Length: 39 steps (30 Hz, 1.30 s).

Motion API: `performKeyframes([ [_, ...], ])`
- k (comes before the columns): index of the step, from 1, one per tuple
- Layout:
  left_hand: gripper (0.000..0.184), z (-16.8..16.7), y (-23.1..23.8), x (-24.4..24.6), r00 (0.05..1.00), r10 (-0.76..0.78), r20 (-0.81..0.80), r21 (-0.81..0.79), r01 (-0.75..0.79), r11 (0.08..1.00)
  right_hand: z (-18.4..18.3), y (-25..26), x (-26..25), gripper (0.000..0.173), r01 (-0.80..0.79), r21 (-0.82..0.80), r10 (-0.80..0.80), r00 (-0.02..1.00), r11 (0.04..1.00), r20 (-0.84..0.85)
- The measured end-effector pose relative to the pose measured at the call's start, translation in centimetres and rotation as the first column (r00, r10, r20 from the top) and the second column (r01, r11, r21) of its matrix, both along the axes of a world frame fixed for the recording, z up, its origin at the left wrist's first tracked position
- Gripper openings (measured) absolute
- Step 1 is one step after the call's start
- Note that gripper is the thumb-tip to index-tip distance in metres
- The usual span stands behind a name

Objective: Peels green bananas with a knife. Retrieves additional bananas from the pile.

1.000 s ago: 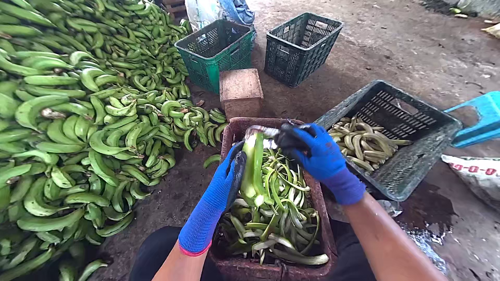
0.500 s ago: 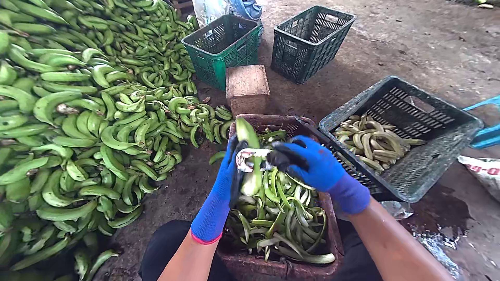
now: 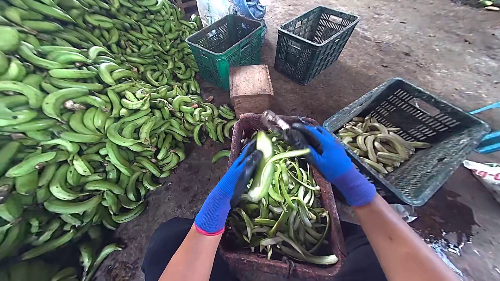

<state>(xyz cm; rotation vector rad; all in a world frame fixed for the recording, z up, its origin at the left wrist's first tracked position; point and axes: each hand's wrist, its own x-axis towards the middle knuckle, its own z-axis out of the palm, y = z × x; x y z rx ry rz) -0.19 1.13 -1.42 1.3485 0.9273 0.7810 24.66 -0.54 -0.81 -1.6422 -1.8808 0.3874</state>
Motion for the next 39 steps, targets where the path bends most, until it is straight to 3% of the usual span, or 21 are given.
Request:
performKeyframes([
  [2,0.04,-1.1,0.8,0.1,0.949,0.255,0.186,-0.049,-0.25,0.967,-0.7,-1.2,-1.5,0.053,-0.114,0.008,0.114,0.994,0.993,-0.001],
  [4,0.042,-1.7,1.4,0.1,0.834,0.462,0.301,-0.12,-0.448,0.886,-1.7,-2.1,-2.8,0.053,-0.216,0.052,0.214,0.976,0.975,0.038],
  [6,0.046,-1.4,1.7,0.5,0.746,0.585,0.318,-0.078,-0.595,0.8,-2.2,-2.2,-3.3,0.052,-0.274,0.146,0.261,0.96,0.951,0.101],
  [8,0.047,-0.9,1.5,0.8,0.716,0.618,0.324,-0.015,-0.649,0.761,-2.0,-1.7,-3.2,0.05,-0.274,0.174,0.253,0.958,0.946,0.135],
  [10,0.045,-0.4,0.9,1.0,0.755,0.54,0.372,-0.024,-0.574,0.819,-1.3,-1.1,-2.7,0.05,-0.252,0.157,0.233,0.964,0.955,0.131],
  [12,0.041,-0.1,0.3,0.8,0.843,0.394,0.366,-0.055,-0.403,0.913,-0.6,-0.6,-2.0,0.049,-0.207,0.115,0.196,0.975,0.972,0.102],
  [15,0.044,0.8,-0.7,0.5,0.993,0.022,0.116,-0.046,-0.017,0.999,-0.3,0.7,-0.3,0.047,-0.109,0.002,0.109,0.994,0.994,0.014],
  [17,0.055,1.2,-1.1,0.8,0.975,-0.222,-0.018,-0.066,0.221,0.973,-0.5,1.3,0.6,0.043,-0.052,-0.087,0.049,0.998,0.995,-0.034],
  [18,0.058,1.0,-1.2,1.2,0.967,-0.253,-0.041,-0.087,0.249,0.965,-0.6,1.3,0.7,0.042,-0.035,-0.125,0.03,0.999,0.992,-0.04],
  [20,0.051,0.2,-0.8,1.6,0.994,-0.111,-0.01,-0.116,0.109,0.987,-0.8,0.5,0.3,0.043,-0.048,-0.168,0.042,0.998,0.985,-0.039],
  [22,0.035,-1.4,0.1,1.8,0.969,0.192,0.152,-0.161,-0.168,0.973,-1.3,-0.9,-0.8,0.046,-0.098,-0.145,0.097,0.995,0.985,-0.014],
  [24,0.036,-2.3,1.2,2.0,0.805,0.47,0.362,-0.321,-0.366,0.874,-2.5,-2.3,-2.2,0.05,-0.153,-0.023,0.154,0.987,0.988,0.05],
  [27,0.043,-2.7,1.9,2.3,0.643,0.616,0.455,-0.366,-0.496,0.787,-3.1,-2.9,-3.5,0.049,-0.151,0.109,0.137,0.982,0.983,0.128],
  [30,0.041,-1.8,1.4,3.2,0.635,0.563,0.529,-0.272,-0.501,0.821,-2.1,-2.2,-3.0,0.045,-0.063,0.064,0.058,0.995,0.996,0.084],
  [33,0.04,-0.7,0.6,3.0,0.743,0.422,0.52,-0.162,-0.399,0.902,-1.2,-1.6,-1.6,0.048,-0.055,0.021,0.054,0.997,0.998,0.055],
  [36,0.044,-0.4,0.5,2.3,0.897,0.384,0.218,-0.119,-0.366,0.923,-1.5,-1.0,-0.7,0.049,-0.099,0.066,0.092,0.991,0.993,0.096],
  [39,0.043,0.1,-0.2,2.0,0.996,0.059,-0.07,-0.011,-0.06,0.998,-1.1,0.0,0.0,0.042,-0.102,-0.133,0.099,0.995,0.986,-0.033],
])
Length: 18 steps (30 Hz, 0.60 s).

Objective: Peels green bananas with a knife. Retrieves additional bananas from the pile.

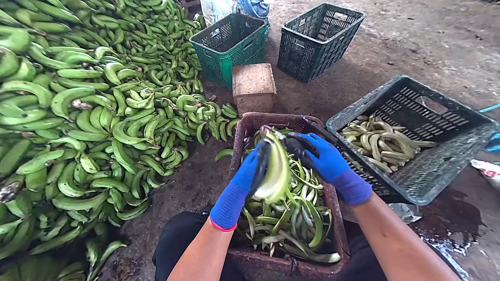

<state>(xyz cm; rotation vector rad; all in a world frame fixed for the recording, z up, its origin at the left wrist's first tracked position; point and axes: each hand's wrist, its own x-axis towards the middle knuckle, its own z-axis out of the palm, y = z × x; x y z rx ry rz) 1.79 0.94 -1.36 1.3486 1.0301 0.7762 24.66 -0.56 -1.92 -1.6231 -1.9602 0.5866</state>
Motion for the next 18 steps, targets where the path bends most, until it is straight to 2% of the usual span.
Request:
performKeyframes([
  [1,0.046,0.1,-0.2,0.0,0.994,-0.096,-0.057,-0.01,0.095,0.995,0.0,0.4,0.2,0.039,0.001,-0.066,-0.004,0.999,0.998,-0.045],
  [3,0.048,-0.1,-0.1,0.1,0.972,-0.197,-0.128,-0.038,0.193,0.98,0.2,0.7,0.0,0.037,0.022,-0.178,-0.038,0.995,0.984,-0.088],
  [5,0.05,-0.1,-0.3,0.1,0.949,-0.269,-0.163,-0.03,0.268,0.963,0.1,0.9,-0.6,0.038,0.109,-0.268,-0.122,0.992,0.957,-0.031],
  [7,0.053,-0.1,-0.9,0.6,0.936,-0.313,-0.158,-0.035,0.312,0.949,-0.3,1.5,-0.6,0.04,0.213,-0.279,-0.207,0.977,0.936,0.053],
  [9,0.052,-0.8,-0.6,1.3,0.981,-0.161,-0.112,-0.056,0.155,0.986,-0.5,1.2,-0.5,0.039,0.245,-0.209,-0.238,0.97,0.947,0.054],
  [11,0.048,-1.7,0.2,1.4,0.991,0.126,0.04,-0.137,-0.12,0.983,-0.7,0.3,-0.9,0.045,0.17,-0.078,-0.167,0.985,0.982,0.049],
  [13,0.037,-2.5,0.9,0.9,0.88,0.372,0.297,-0.291,-0.288,0.912,-1.8,-0.9,-1.9,0.054,0.05,0.109,-0.061,0.993,0.993,0.098],
  [15,0.04,-3.1,1.7,0.5,0.689,0.472,0.55,-0.458,-0.223,0.86,-2.8,-1.9,-2.8,0.055,-0.05,0.309,0.001,0.988,0.95,0.156],
  [16,0.044,-3.1,2.0,0.3,0.617,0.494,0.613,-0.5,-0.181,0.847,-3.1,-2.1,-3.2,0.053,-0.086,0.392,0.011,0.982,0.916,0.19],
  [18,0.045,-3.2,2.5,-0.2,0.57,0.516,0.64,-0.497,-0.205,0.843,-3.3,-2.2,-3.6,0.047,-0.125,0.506,-0.003,0.97,0.854,0.245],
])
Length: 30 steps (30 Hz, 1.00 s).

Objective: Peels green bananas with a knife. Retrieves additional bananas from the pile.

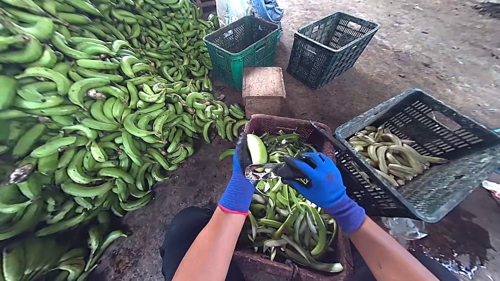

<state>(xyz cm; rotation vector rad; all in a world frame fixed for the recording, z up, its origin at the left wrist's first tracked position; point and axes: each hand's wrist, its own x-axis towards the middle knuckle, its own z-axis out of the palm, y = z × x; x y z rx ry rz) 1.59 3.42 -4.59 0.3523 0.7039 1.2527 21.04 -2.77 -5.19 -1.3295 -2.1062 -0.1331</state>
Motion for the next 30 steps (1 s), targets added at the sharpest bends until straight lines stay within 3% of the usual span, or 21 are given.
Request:
performKeyframes([
  [4,0.038,1.0,0.3,0.3,0.991,0.133,0.01,-0.006,-0.133,0.991,0.4,0.3,-0.3,0.045,0.051,0.02,-0.051,0.998,0.999,0.025],
  [10,0.037,2.1,-0.8,0.8,0.979,0.179,-0.101,0.146,-0.164,0.976,1.9,-0.4,-1.1,0.056,0.144,-0.261,-0.154,0.988,0.954,-0.018],
  [14,0.034,2.0,-2.3,1.3,0.955,0.081,-0.285,0.229,-0.014,0.973,3.7,-0.1,-0.1,0.056,0.127,-0.49,-0.178,0.982,0.863,-0.06],
  [16,0.035,2.4,-2.6,1.0,0.915,0.023,-0.403,0.23,0.077,0.97,3.8,0.1,0.8,0.055,0.102,-0.48,-0.152,0.986,0.872,-0.066],
  [19,0.041,2.5,-2.4,0.7,0.767,-0.017,-0.641,0.207,0.194,0.959,3.5,0.5,1.2,0.056,0.132,-0.466,-0.162,0.987,0.875,-0.025],
  [23,0.044,2.9,-2.4,0.9,0.524,-0.077,-0.848,0.184,0.428,0.885,4.4,1.7,1.3,0.043,0.138,-0.721,-0.302,0.948,0.679,-0.103],
  [26,0.043,2.9,-2.8,1.5,0.462,-0.133,-0.877,0.138,0.508,0.85,4.3,2.9,2.1,0.041,0.078,-0.873,-0.425,0.892,0.482,-0.155],
  [27,0.042,2.6,-2.4,1.5,0.466,-0.155,-0.871,0.116,0.501,0.858,4.3,2.9,2.3,0.042,0.07,-0.868,-0.43,0.887,0.491,-0.171],
  [30,0.041,2.0,-1.4,0.5,0.547,-0.213,-0.81,0.062,0.44,0.896,3.7,1.7,2.5,0.046,0.088,-0.751,-0.333,0.925,0.655,-0.183],
])
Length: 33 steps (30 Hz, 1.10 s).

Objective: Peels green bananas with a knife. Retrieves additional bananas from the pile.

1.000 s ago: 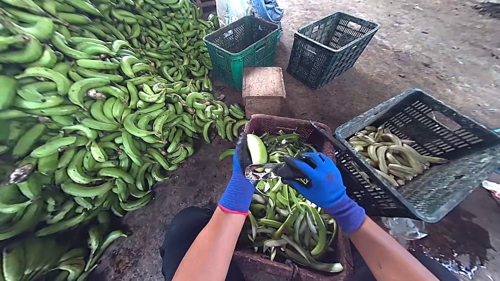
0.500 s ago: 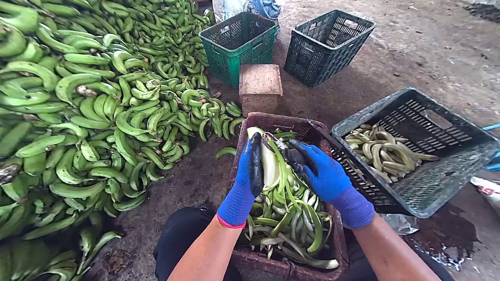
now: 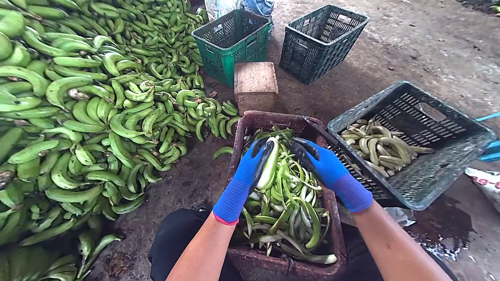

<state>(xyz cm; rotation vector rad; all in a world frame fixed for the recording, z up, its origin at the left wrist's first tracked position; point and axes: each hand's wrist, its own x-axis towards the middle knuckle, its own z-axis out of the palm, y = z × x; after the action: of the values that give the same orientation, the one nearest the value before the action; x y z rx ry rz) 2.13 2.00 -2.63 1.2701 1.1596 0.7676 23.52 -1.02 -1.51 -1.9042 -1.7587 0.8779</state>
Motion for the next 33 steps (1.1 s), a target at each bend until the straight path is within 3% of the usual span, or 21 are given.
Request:
performKeyframes([
  [2,0.036,-0.3,0.1,-0.7,0.996,0.051,0.079,-0.026,-0.049,0.998,-0.8,-1.0,0.0,0.055,-0.13,0.15,0.111,0.986,0.98,0.127],
  [5,0.031,-1.2,0.1,-1.7,0.94,0.107,0.323,-0.19,-0.047,0.981,-2.3,-2.2,0.1,0.059,-0.362,0.428,0.241,0.92,0.828,0.31],
  [8,0.037,-1.9,0.4,-2.7,0.851,0.147,0.504,-0.268,-0.007,0.963,-2.8,-2.5,0.3,0.054,-0.461,0.603,0.227,0.876,0.651,0.426],
  [11,0.039,-1.8,0.5,-2.8,0.795,0.181,0.579,-0.267,-0.025,0.963,-2.5,-2.5,0.2,0.048,-0.472,0.648,0.165,0.863,0.598,0.477],
  [13,0.04,-1.1,0.2,-2.3,0.845,0.212,0.49,-0.244,-0.101,0.965,-2.2,-2.6,-0.1,0.05,-0.453,0.625,0.153,0.868,0.636,0.473],
  [15,0.04,0.2,-0.4,-2.0,0.915,0.211,0.344,-0.143,-0.171,0.975,-1.7,-3.0,-0.6,0.054,-0.395,0.55,0.162,0.891,0.736,0.423],
  [19,0.043,2.0,-1.9,-1.8,0.989,0.075,0.125,0.141,-0.092,0.986,-0.4,-3.2,-1.4,0.057,-0.258,0.458,0.114,0.942,0.851,0.317],
  [22,0.047,1.4,-1.5,-2.3,0.998,0.009,0.057,0.316,-0.026,0.948,1.5,-3.3,-1.9,0.055,-0.181,0.262,0.107,0.956,0.948,0.274],
  [24,0.048,1.2,-1.3,-2.4,0.998,0.006,0.057,0.341,-0.025,0.94,2.3,-3.4,-2.4,0.055,-0.151,0.166,0.103,0.959,0.975,0.265],
  [28,0.048,1.4,-2.0,-1.6,0.998,0.051,0.039,0.363,-0.062,0.93,2.3,-3.2,-2.2,0.055,-0.118,0.153,0.079,0.967,0.981,0.243],
  [33,0.051,0.8,-2.7,-0.6,0.984,-0.115,-0.137,0.518,0.17,0.838,1.6,-1.0,2.2,0.044,0.079,0.013,-0.08,0.995,0.997,0.061],
])
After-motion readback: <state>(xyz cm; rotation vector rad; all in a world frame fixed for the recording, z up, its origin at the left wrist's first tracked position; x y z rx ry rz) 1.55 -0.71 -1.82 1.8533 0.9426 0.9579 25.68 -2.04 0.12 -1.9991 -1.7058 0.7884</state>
